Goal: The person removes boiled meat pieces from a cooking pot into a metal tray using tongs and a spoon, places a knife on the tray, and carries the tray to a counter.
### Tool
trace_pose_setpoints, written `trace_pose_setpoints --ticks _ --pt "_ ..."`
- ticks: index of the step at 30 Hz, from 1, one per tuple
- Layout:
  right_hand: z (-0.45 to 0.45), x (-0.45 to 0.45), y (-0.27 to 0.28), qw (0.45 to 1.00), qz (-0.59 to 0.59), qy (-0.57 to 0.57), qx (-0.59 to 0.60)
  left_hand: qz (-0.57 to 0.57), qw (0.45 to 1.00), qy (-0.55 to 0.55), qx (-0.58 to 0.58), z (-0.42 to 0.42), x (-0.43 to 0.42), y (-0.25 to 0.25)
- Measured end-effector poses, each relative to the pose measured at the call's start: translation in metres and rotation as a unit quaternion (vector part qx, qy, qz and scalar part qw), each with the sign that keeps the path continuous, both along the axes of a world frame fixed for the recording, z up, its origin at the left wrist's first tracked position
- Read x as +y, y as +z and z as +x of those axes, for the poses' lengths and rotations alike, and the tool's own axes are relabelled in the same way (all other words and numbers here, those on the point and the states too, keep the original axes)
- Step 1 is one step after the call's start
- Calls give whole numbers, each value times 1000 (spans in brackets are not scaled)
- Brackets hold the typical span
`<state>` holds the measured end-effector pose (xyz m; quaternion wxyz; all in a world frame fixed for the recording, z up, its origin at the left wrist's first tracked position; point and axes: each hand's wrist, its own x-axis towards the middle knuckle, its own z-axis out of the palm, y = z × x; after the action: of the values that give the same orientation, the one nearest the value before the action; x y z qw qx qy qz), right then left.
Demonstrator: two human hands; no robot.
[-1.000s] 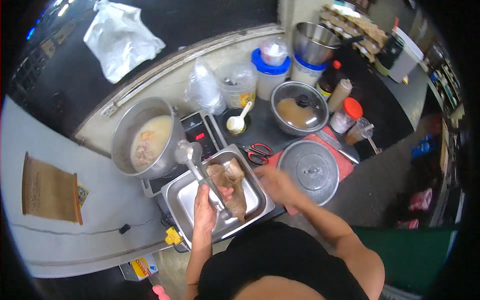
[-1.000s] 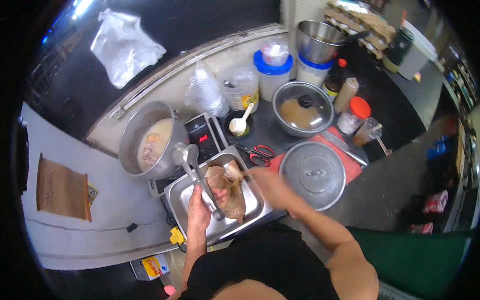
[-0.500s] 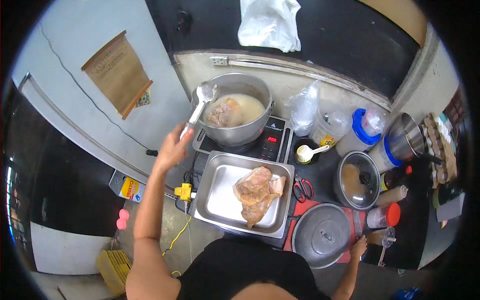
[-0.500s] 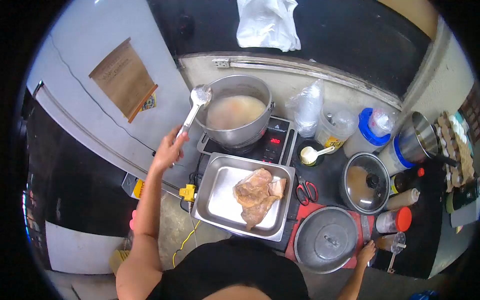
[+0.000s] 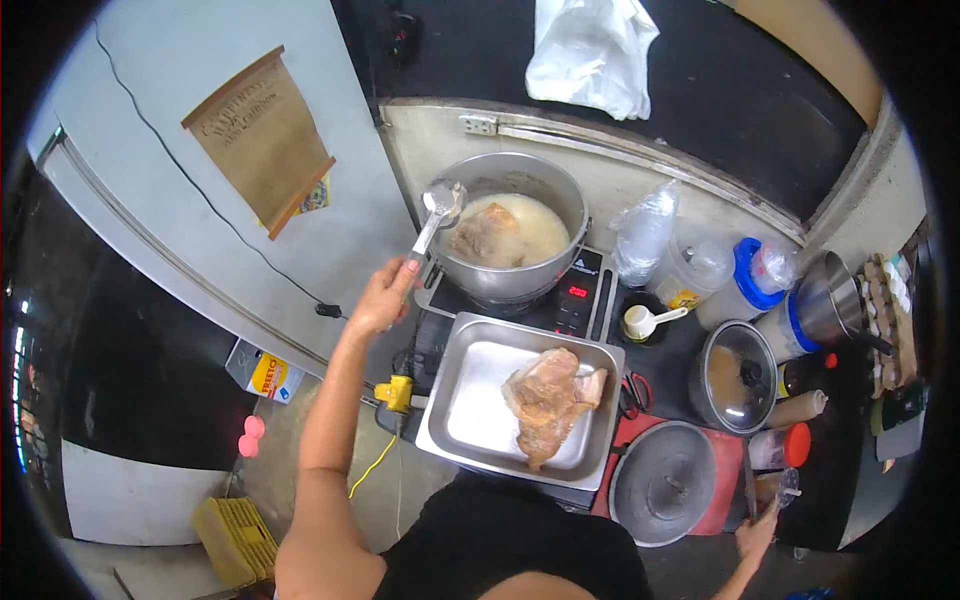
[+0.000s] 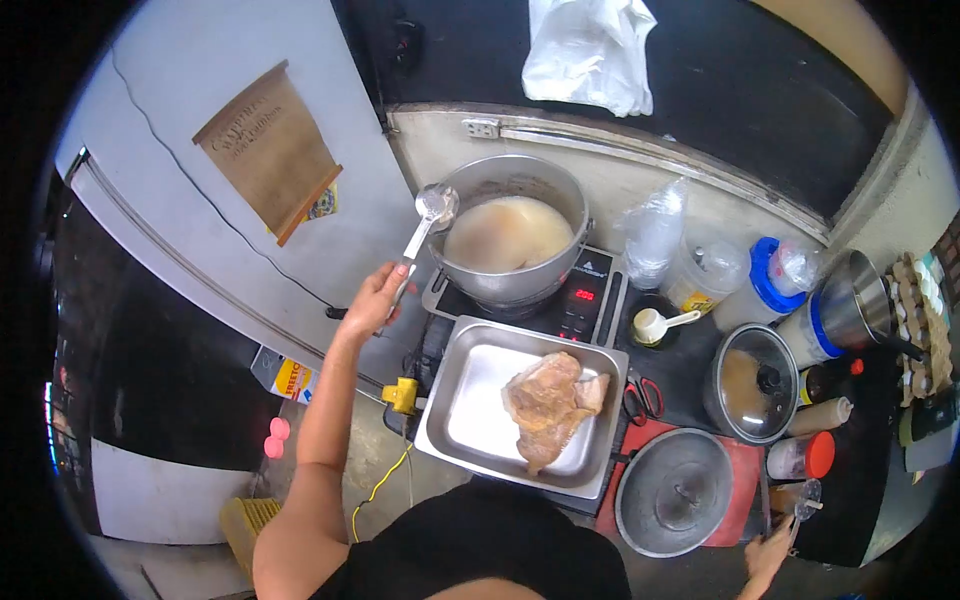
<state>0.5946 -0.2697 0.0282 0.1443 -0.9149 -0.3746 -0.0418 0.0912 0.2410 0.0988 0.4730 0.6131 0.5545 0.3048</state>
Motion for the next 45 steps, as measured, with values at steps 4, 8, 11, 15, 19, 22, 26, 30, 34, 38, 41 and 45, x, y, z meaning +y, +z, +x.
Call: trace_pose_setpoints --ticks 4,8,11,15,19,22,26,30,34,38,41,45 --pt "-34 97 104 978 -200 -9 55 28 998 -6 -51 -1 12 -12" --pt "-44 152 155 976 -72 198 -59 27 997 -11 -74 -10 17 -12" --pt "-114 265 207 961 -61 268 18 21 994 18 -106 -22 19 -16" --pt "-166 400 174 916 -57 391 -63 4 990 34 -139 -39 21 -38" --pt "-226 527 138 898 -179 387 -107 -16 981 53 -188 -44 21 -62" --pt "-246 581 116 874 -223 408 -145 -4 982 62 -176 -46 23 -74" --pt "-267 604 119 850 -277 409 -181 4 974 96 -204 -53 16 -78" --pt "-277 616 122 839 -286 417 -202 -33 968 99 -227 -59 12 -91" --pt "-284 626 125 829 -289 432 -206 -55 965 77 -244 -52 12 -96" --pt "-287 638 121 818 -301 445 -206 -59 966 75 -241 -46 17 -104" --pt "-291 646 117 809 -303 459 -207 -61 966 75 -240 -44 19 -104" --pt "-294 649 112 797 -303 474 -220 -76 966 80 -236 -45 20 -101"
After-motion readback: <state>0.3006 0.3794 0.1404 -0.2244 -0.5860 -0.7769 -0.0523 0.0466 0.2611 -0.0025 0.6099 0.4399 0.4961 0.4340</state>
